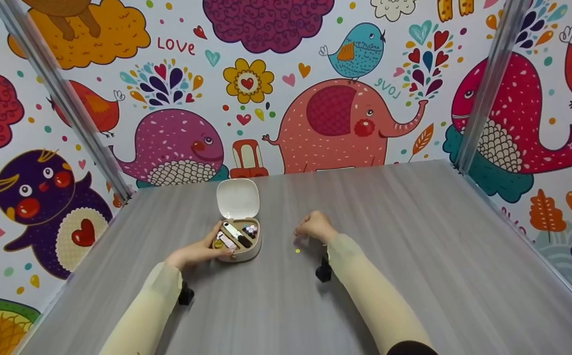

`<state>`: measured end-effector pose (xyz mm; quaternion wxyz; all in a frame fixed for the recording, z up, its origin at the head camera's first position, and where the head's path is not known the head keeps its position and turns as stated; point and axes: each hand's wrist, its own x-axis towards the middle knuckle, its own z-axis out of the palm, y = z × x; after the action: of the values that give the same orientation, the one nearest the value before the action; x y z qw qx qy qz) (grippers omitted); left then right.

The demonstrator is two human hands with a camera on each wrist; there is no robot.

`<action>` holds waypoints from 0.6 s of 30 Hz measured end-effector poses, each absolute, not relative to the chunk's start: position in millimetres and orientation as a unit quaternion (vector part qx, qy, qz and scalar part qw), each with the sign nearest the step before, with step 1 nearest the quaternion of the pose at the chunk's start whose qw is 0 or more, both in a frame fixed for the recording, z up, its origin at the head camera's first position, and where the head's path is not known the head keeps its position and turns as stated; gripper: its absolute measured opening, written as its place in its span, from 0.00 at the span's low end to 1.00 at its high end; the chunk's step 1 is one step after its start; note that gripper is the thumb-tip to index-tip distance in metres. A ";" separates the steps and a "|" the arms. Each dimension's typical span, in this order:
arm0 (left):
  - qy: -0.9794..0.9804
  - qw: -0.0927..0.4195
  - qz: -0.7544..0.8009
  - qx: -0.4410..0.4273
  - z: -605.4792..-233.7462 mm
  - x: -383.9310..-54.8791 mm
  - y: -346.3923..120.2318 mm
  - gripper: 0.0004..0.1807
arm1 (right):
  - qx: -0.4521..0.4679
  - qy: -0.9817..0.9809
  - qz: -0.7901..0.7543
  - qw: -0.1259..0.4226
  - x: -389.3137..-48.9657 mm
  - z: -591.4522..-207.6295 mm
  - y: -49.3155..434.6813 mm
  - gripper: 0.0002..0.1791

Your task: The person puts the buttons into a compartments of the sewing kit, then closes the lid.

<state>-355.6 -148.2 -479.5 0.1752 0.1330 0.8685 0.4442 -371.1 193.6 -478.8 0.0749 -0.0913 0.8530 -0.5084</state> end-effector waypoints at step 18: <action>0.869 0.172 0.442 0.141 -479.7 -357.3 -148.6 0.61 | -0.069 0.856 -0.509 0.057 -380.7 -452.3 198.3 0.10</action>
<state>-357.3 -148.6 -479.7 0.1723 0.1413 0.8691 0.4416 -380.7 198.3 -452.3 0.0571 -0.0693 0.8562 -0.5087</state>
